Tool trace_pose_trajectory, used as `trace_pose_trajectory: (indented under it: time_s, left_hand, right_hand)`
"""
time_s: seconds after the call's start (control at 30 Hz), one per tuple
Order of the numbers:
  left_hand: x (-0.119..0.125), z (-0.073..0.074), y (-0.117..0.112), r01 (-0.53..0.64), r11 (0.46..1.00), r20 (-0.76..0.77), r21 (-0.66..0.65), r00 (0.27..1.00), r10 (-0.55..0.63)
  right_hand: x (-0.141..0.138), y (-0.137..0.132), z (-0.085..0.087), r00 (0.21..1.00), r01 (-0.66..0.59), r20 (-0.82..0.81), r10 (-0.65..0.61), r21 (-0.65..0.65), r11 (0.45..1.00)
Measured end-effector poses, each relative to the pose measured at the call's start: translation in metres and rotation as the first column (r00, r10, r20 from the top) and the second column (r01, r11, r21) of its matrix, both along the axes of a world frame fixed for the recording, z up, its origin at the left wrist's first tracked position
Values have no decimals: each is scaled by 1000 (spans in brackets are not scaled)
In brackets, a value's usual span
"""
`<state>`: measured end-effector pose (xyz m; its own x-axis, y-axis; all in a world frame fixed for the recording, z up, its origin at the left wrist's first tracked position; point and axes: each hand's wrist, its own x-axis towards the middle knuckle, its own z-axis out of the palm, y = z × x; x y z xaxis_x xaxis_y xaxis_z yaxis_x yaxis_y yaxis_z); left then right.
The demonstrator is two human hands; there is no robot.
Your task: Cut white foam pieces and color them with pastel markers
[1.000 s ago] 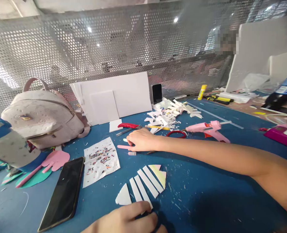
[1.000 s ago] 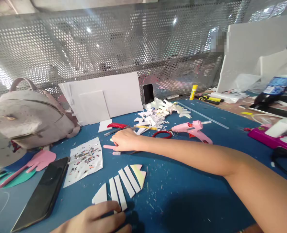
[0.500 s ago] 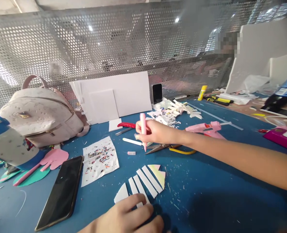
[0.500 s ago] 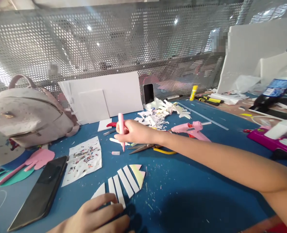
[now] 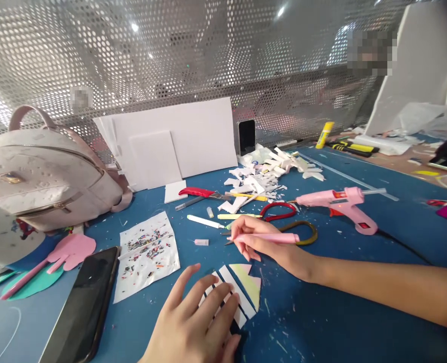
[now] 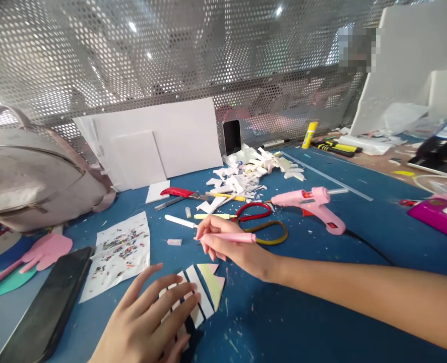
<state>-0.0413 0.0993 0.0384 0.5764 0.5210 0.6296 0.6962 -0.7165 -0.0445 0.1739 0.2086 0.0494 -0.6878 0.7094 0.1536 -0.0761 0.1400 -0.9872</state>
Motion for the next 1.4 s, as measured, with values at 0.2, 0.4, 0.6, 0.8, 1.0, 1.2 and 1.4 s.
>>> trace_pose_trajectory:
  time_s: [0.2,0.4,0.6,0.8,1.0,1.2,1.4]
  left_hand:
    - [-5,-13,2,23,1000,-37,11,999,-22]
    - [-7,-14,0,13,999,-83,29,997,-11]
    - [-1,-19,6,-6,995,20,98,1000,4]
    - [-3,-14,4,12,1000,-68,29,998,-10]
    - [-5,-9,0,-2,1000,-49,-4,999,2]
    - [-3,-10,2,15,1000,-34,8,999,-15]
    - [-5,-10,1,17,1000,-46,18,999,-16]
  right_hand:
    - [6,-2,4,996,37,86,-36,-11,999]
    - [3,-2,8,976,14,216,-8,-28,1000]
    - [-1,-4,5,961,68,263,-88,87,994]
    - [-3,-5,1,964,74,244,-101,119,990]
    - [-3,-6,-3,972,49,224,-65,78,996]
    - [-4,-5,-1,963,51,258,-80,118,992]
    - [-6,-6,1,965,44,254,-71,112,993]
